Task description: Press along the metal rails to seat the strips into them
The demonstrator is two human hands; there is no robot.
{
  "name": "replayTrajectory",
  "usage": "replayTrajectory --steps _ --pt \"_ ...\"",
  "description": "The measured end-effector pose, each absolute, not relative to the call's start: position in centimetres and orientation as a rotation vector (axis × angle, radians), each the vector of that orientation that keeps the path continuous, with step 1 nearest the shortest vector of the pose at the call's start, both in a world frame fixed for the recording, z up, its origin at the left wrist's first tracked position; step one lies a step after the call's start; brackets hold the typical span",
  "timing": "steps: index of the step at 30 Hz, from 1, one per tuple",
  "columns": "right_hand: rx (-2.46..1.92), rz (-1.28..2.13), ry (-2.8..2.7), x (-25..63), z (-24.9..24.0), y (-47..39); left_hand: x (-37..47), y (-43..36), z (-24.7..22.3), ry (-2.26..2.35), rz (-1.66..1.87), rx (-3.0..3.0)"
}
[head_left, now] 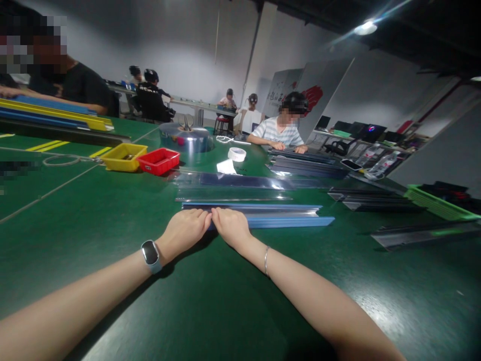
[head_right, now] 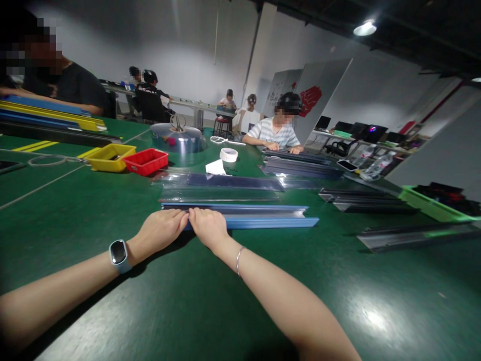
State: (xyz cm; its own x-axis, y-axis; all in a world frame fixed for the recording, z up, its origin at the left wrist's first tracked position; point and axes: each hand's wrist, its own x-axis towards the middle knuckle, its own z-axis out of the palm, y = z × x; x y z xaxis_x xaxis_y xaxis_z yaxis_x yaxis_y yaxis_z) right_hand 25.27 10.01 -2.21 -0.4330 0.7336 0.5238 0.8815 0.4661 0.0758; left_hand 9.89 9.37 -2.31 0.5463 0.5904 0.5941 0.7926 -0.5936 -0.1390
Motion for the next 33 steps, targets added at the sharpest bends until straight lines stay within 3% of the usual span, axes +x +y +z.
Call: replayTrajectory --steps 33 --pt "-1.231 -0.494 -2.343 26.0 -2.2 9.9 8.9 9.6 -2.3 -1.181 -0.577 -2.316"
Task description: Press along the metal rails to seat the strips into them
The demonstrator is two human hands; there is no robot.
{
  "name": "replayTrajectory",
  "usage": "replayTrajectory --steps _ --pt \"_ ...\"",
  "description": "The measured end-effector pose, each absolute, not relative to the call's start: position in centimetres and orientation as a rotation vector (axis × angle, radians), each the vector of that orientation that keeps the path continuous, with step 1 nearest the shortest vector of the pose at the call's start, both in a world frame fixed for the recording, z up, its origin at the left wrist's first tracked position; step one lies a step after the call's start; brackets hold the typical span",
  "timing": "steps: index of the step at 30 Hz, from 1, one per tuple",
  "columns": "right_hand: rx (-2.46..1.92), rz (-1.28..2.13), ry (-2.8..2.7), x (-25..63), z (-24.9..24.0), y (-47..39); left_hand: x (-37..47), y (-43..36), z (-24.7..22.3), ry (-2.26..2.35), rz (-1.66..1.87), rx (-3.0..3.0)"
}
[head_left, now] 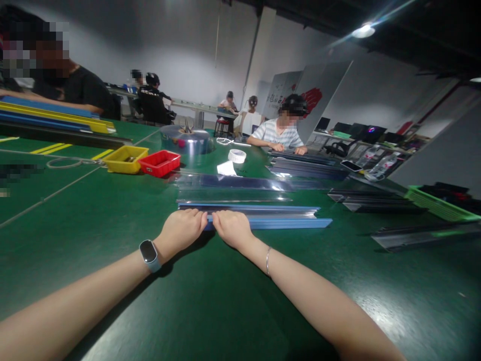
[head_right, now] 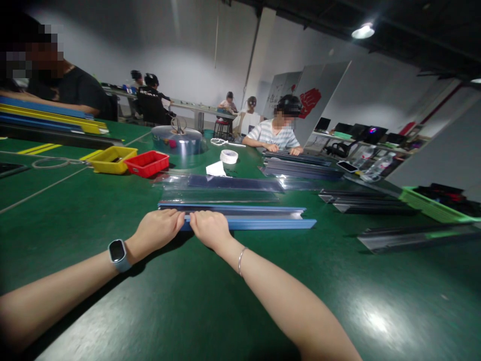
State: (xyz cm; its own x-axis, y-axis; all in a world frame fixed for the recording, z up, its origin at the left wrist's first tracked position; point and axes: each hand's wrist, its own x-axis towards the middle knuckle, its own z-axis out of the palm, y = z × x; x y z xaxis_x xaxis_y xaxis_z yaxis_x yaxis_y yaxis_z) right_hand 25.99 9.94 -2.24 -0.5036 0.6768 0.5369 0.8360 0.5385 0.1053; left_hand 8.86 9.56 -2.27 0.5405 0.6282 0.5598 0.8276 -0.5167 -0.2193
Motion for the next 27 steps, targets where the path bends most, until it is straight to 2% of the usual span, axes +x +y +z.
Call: replayTrajectory --steps 27 --pt "-1.418 -0.313 -2.413 25.5 -1.0 9.3 9.5 9.3 -2.2 -1.188 -0.607 -2.386"
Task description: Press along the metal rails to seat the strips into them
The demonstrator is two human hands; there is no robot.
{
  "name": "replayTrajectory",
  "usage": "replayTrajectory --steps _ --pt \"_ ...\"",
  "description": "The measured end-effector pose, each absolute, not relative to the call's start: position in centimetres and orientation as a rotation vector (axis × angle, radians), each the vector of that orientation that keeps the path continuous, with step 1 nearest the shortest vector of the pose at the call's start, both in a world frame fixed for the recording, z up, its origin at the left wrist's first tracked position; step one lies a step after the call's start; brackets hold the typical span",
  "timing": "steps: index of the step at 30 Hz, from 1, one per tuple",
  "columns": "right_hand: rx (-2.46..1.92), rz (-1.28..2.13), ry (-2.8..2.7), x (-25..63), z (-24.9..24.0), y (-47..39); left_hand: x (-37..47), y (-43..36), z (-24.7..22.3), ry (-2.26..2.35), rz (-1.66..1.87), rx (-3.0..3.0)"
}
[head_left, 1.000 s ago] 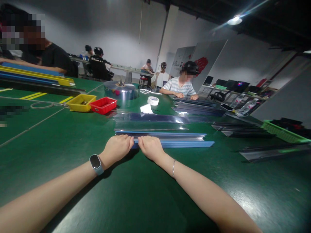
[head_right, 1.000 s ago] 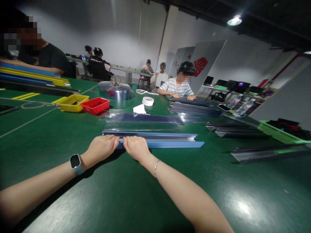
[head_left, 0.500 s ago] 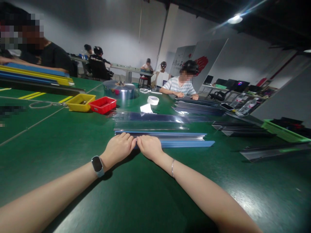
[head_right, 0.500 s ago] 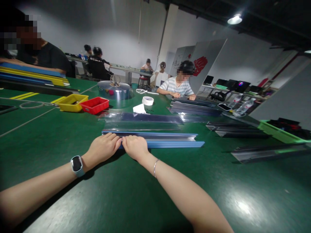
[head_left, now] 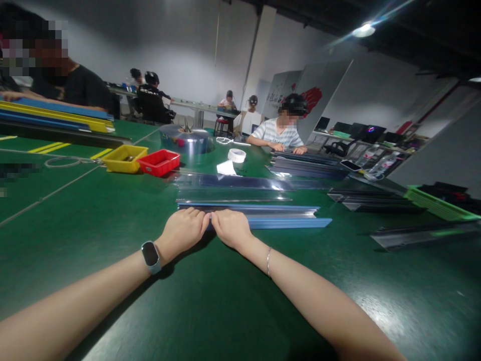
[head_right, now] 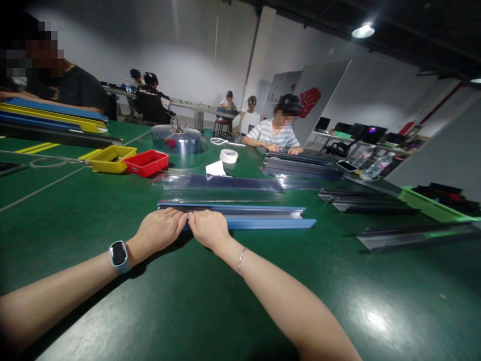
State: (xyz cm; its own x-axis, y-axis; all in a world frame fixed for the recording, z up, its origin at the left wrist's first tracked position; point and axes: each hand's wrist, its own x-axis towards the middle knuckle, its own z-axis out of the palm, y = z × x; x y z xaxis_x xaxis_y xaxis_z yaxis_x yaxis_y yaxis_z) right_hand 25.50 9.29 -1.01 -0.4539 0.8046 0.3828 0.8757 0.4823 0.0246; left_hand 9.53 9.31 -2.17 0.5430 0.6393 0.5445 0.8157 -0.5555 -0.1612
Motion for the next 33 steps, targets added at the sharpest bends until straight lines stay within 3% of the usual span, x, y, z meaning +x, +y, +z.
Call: replayTrajectory --steps 33 --pt "-1.413 -0.364 -2.347 25.4 -1.33 9.28 9.63 9.33 -1.98 -1.147 -0.627 -2.349"
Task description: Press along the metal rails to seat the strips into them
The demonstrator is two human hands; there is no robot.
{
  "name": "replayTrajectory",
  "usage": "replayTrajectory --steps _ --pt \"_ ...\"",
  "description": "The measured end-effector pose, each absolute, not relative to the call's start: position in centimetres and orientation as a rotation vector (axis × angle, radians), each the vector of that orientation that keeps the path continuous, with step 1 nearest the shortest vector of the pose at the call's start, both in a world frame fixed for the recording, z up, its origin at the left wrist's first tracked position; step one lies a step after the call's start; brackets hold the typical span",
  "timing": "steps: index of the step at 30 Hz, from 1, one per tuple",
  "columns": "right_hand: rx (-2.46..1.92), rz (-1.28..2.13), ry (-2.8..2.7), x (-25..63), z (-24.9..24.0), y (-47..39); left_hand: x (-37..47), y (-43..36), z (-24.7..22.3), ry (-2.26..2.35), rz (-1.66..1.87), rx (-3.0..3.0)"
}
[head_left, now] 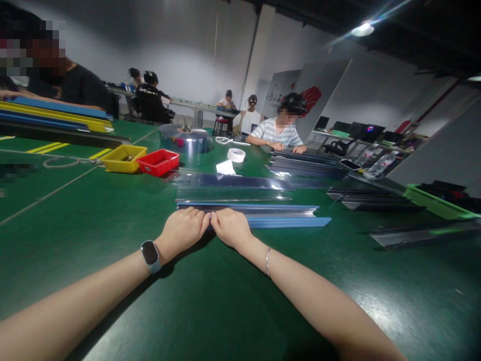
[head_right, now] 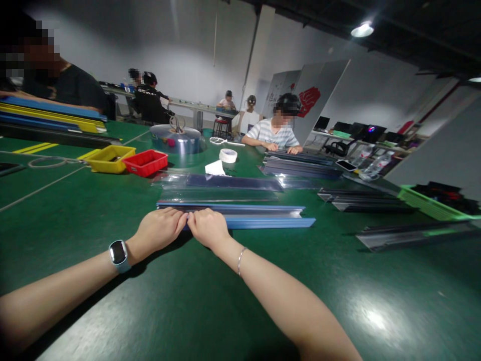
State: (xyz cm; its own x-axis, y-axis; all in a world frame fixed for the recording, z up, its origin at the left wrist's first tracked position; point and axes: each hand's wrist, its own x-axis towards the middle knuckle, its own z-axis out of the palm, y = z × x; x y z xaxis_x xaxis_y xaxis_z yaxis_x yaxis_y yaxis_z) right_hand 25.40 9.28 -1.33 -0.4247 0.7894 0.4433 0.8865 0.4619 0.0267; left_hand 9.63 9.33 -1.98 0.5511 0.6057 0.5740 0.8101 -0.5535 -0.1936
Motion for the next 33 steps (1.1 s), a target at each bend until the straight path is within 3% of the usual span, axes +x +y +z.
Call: replayTrajectory --steps 33 --pt "-1.424 -0.459 -2.287 25.88 -1.63 9.48 9.64 9.45 -2.02 -1.186 -0.663 -2.351"
